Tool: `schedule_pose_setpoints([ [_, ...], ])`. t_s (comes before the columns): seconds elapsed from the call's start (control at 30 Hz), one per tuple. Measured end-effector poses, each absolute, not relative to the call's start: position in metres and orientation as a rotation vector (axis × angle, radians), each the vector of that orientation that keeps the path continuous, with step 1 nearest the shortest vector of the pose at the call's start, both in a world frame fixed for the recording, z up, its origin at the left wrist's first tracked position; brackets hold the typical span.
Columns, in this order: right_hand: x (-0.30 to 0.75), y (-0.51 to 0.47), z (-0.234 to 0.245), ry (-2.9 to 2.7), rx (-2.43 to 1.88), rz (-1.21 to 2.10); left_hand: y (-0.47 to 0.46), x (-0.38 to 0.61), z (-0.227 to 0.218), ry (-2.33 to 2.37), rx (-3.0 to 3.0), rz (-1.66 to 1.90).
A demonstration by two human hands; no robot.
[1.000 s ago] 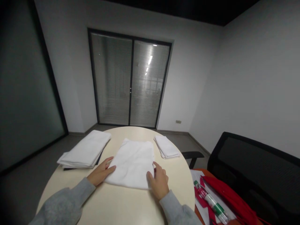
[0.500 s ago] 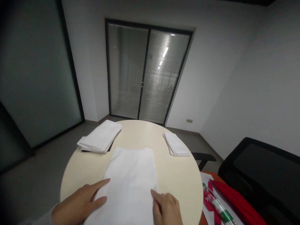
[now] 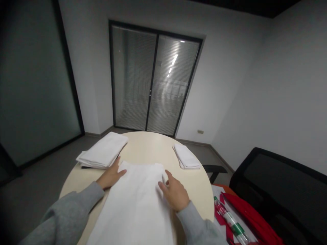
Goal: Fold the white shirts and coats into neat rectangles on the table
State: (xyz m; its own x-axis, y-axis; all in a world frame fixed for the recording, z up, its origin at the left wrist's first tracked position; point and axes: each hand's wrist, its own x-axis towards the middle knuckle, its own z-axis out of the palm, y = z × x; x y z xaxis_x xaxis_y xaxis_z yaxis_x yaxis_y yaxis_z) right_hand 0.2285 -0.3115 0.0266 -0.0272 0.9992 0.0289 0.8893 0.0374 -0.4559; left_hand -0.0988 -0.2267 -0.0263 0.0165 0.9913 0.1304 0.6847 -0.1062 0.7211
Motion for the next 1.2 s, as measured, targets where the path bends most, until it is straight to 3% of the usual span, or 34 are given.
schedule_pose_setpoints([
  [0.17,0.202,-0.246,0.009,-1.879,-2.088,0.347,-0.232,-0.093,-0.03,1.819,2.107,0.707],
  [0.4,0.19,-0.235,-0.019,-1.908,-2.087,0.17,-0.244,-0.084,-0.015,2.075,2.19,0.465],
  [0.83,0.186,-0.23,-0.011,-1.925,-2.284,-0.092,-0.246,-0.083,-0.008,2.163,2.372,0.288],
  [1.03,0.191,-0.238,0.017,-2.027,-1.774,-0.247,-0.248,-0.085,-0.017,1.549,2.712,0.599],
  [1.2,0.169,-0.269,0.017,-2.296,-1.443,-0.041,-0.239,-0.087,-0.04,1.339,2.751,0.555],
])
